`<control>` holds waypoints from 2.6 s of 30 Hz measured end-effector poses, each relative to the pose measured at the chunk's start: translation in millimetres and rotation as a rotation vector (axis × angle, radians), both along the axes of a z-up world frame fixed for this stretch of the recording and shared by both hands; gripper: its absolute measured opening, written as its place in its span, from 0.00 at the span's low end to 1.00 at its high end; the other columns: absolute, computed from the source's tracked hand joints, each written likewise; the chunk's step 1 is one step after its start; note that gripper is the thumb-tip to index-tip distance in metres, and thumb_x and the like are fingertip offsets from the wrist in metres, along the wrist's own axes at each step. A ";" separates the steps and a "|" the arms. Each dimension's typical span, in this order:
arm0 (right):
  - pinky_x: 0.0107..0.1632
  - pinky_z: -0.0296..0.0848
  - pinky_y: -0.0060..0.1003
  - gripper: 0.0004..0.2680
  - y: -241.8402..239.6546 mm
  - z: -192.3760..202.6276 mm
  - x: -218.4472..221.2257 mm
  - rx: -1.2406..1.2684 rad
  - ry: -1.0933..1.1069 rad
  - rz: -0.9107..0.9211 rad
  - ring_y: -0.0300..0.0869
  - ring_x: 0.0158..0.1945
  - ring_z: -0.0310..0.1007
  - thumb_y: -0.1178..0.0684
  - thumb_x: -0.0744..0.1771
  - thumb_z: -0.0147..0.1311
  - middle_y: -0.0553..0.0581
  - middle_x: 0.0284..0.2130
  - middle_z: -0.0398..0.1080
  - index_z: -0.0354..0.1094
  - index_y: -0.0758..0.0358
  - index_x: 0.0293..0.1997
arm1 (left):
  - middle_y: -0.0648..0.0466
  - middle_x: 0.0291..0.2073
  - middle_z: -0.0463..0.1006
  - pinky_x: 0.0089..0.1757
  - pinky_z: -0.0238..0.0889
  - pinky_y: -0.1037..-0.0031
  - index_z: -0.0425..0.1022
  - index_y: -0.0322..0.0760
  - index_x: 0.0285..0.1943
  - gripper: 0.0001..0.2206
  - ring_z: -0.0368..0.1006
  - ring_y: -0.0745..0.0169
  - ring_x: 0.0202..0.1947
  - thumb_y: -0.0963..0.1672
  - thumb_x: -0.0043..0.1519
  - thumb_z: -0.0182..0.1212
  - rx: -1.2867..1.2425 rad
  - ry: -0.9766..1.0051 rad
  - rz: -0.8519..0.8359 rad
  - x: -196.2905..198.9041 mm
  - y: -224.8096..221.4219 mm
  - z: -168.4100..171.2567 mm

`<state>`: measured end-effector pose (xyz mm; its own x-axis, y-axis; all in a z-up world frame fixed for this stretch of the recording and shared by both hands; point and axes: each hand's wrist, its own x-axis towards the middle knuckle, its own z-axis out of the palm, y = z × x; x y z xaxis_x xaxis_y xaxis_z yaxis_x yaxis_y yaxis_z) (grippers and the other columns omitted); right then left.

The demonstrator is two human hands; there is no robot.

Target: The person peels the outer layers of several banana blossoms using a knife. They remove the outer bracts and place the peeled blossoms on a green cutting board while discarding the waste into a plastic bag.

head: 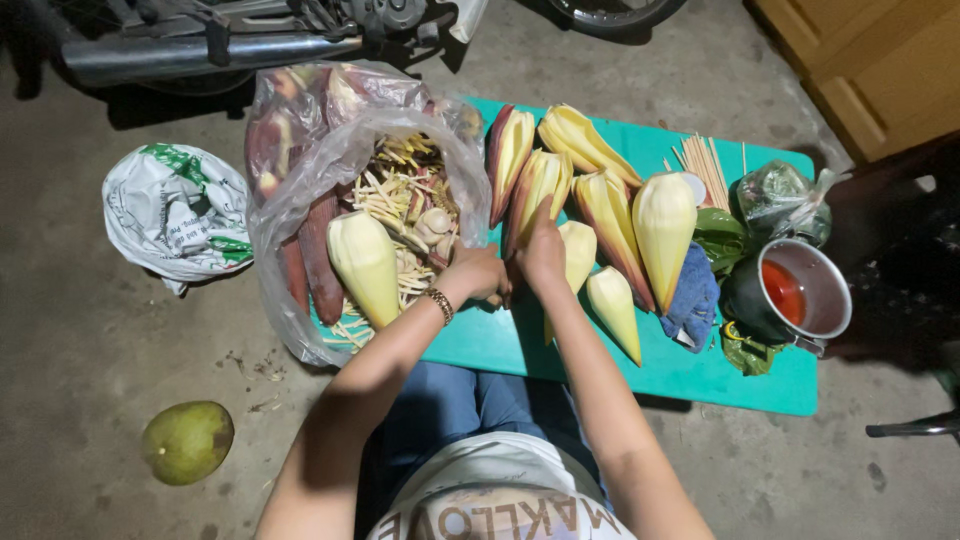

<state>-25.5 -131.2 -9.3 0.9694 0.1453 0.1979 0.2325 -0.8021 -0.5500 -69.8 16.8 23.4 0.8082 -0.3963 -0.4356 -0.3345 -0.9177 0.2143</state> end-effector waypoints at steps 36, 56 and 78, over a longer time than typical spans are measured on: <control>0.39 0.76 0.48 0.08 -52.1 29.6 82.7 0.129 -0.063 -0.036 0.57 0.30 0.78 0.53 0.60 0.65 0.66 0.26 0.75 0.72 0.67 0.31 | 0.37 0.57 0.67 0.36 0.72 0.52 0.60 0.51 0.71 0.31 0.77 0.34 0.34 0.44 0.57 0.66 -0.460 -0.539 0.447 35.8 -21.1 3.8; 0.40 0.77 0.35 0.07 -61.4 66.9 6.3 0.521 -0.124 0.179 0.43 0.38 0.77 0.58 0.67 0.60 0.60 0.35 0.75 0.68 0.70 0.46 | 0.52 0.39 0.81 0.38 0.72 0.64 0.74 0.43 0.59 0.20 0.82 0.53 0.35 0.47 0.58 0.68 -0.852 -0.637 0.871 -78.1 11.1 53.5; 0.53 0.75 0.35 0.17 -46.1 80.4 -113.1 0.914 0.266 0.326 0.39 0.52 0.73 0.57 0.67 0.61 0.59 0.50 0.73 0.63 0.69 0.62 | 0.48 0.57 0.74 0.54 0.69 0.71 0.60 0.28 0.69 0.30 0.74 0.60 0.54 0.38 0.58 0.70 -1.852 -0.447 1.022 -125.0 45.3 53.3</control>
<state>-138.6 -177.3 71.1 0.9383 0.3123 0.1486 0.1453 0.0340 -0.9888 -194.9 62.1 76.6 0.8689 0.4910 0.0625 -0.2605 0.3464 0.9012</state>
